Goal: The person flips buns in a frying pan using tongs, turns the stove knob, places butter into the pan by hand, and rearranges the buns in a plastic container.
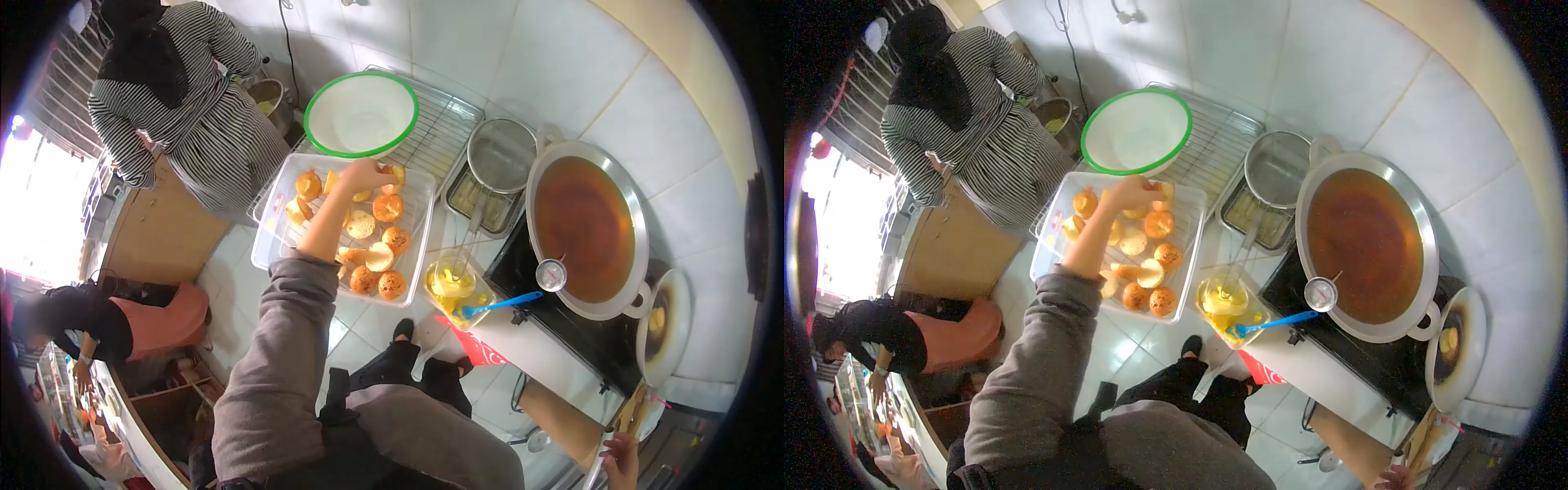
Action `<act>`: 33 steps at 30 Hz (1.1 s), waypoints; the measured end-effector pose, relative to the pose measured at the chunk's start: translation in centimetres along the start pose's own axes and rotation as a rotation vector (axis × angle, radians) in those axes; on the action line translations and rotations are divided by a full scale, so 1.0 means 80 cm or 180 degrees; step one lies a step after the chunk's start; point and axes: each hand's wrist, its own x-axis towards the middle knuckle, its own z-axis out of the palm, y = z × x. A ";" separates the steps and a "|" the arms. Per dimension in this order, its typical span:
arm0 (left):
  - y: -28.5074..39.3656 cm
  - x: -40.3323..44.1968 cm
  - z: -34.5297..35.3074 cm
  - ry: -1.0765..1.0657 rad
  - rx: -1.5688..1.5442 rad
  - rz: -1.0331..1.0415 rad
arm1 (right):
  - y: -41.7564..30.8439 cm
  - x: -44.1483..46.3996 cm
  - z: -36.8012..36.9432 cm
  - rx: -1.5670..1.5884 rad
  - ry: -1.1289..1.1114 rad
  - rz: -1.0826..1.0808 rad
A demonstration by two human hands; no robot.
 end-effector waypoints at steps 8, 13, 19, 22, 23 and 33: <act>0.017 -0.033 -0.003 -0.0702 -0.2715 0.0103 | 0.006 0.020 -0.007 -0.0437 -0.0124 -0.0218; 0.017 -0.032 0.008 -0.0889 -0.1303 0.0446 | 0.003 0.022 -0.003 -0.0328 -0.0128 -0.0137; 0.024 -0.061 0.032 0.0788 0.0031 0.1190 | 0.023 0.034 -0.004 -0.0731 -0.0073 -0.0114; 0.014 -0.112 0.017 0.1642 -0.0645 0.1073 | 0.002 0.054 0.020 -0.1333 -0.0495 0.0074; 0.009 -0.139 0.012 0.1842 -0.0709 0.0939 | -0.010 0.064 0.044 -0.0776 -0.0592 -0.0073; -0.097 -0.275 0.047 0.2406 -0.0716 0.0276 | -0.187 0.331 0.403 -0.0689 -0.0936 -0.3311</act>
